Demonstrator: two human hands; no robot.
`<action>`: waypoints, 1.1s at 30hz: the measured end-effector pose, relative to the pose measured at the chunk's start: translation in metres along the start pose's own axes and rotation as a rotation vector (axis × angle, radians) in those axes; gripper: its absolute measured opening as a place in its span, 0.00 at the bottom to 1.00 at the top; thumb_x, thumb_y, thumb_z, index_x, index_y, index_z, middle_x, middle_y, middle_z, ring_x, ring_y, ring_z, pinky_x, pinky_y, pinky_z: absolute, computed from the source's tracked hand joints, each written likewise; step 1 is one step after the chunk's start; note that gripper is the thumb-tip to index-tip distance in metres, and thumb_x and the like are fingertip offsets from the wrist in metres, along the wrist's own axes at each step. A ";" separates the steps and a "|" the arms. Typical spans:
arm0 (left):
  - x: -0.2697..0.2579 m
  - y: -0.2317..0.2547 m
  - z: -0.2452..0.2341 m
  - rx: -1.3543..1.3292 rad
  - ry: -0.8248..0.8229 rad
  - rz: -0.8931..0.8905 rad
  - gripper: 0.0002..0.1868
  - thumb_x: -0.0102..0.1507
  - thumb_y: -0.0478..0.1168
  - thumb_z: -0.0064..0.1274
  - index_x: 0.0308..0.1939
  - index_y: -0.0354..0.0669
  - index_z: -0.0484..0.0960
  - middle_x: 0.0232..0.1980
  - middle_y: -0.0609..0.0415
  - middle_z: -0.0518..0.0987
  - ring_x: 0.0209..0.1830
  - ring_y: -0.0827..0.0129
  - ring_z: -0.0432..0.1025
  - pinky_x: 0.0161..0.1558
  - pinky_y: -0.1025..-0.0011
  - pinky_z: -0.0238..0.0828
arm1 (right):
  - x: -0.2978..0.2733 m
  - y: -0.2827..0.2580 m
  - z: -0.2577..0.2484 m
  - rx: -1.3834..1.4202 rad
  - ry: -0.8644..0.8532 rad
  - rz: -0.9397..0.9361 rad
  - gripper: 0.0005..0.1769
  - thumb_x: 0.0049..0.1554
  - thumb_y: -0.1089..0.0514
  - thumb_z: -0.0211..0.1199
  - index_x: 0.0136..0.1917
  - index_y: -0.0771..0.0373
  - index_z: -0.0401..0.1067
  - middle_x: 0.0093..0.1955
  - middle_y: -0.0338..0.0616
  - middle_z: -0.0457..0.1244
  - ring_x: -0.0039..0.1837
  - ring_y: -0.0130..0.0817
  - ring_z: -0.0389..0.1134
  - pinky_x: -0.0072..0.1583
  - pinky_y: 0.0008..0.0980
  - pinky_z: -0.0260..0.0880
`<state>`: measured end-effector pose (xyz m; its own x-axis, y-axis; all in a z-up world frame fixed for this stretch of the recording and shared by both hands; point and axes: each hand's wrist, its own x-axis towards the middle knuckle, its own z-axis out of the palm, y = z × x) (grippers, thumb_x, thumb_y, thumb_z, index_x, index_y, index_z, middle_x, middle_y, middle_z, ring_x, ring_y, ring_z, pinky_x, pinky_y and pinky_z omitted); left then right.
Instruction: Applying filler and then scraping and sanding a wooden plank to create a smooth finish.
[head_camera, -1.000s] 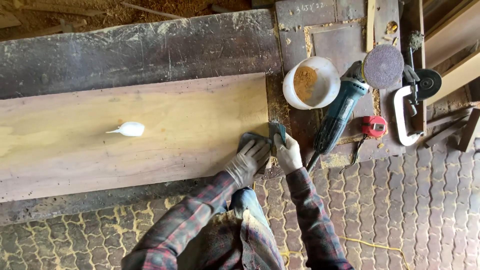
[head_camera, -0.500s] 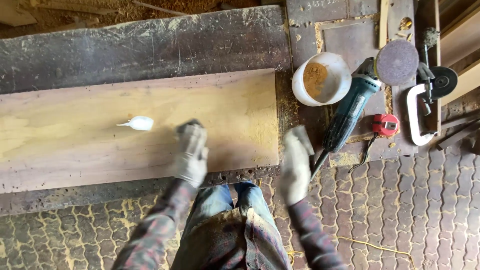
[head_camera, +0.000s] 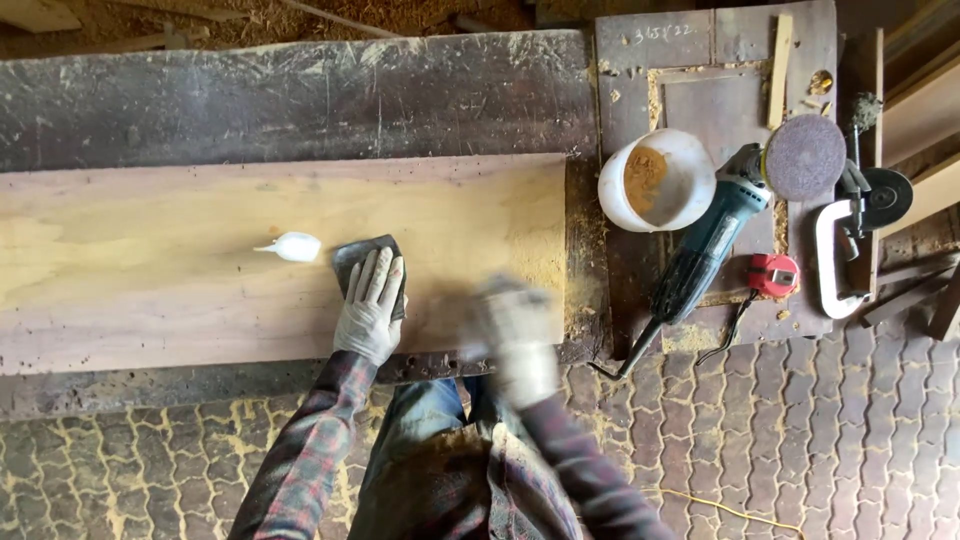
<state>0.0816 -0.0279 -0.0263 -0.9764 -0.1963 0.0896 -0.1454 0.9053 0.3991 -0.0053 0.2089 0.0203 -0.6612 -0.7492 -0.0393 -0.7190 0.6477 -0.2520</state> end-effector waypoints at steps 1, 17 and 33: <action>0.002 0.000 0.000 0.000 0.009 -0.006 0.34 0.66 0.42 0.48 0.76 0.38 0.62 0.80 0.42 0.59 0.78 0.45 0.55 0.76 0.47 0.51 | 0.012 -0.021 -0.002 0.002 -0.075 -0.027 0.35 0.45 0.74 0.54 0.66 0.56 0.67 0.64 0.47 0.63 0.69 0.44 0.64 0.70 0.48 0.64; 0.072 0.110 0.022 -0.046 -0.734 0.023 0.40 0.62 0.32 0.42 0.81 0.52 0.61 0.78 0.51 0.64 0.82 0.60 0.56 0.83 0.61 0.50 | -0.001 0.106 -0.020 1.179 0.112 0.984 0.13 0.69 0.59 0.57 0.58 0.70 0.77 0.41 0.40 0.62 0.41 0.28 0.58 0.42 0.31 0.58; 0.064 0.163 0.075 0.187 -0.369 0.463 0.42 0.62 0.60 0.41 0.77 0.44 0.62 0.81 0.47 0.57 0.82 0.56 0.46 0.78 0.53 0.31 | -0.026 0.132 0.008 1.205 0.175 0.749 0.16 0.66 0.56 0.55 0.61 0.67 0.75 0.44 0.28 0.64 0.45 0.18 0.59 0.46 0.22 0.61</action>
<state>-0.0163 0.1352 -0.0236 -0.9307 0.3457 -0.1196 0.3138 0.9226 0.2243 -0.0816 0.3124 -0.0201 -0.8779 -0.2050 -0.4328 0.3650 0.2984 -0.8819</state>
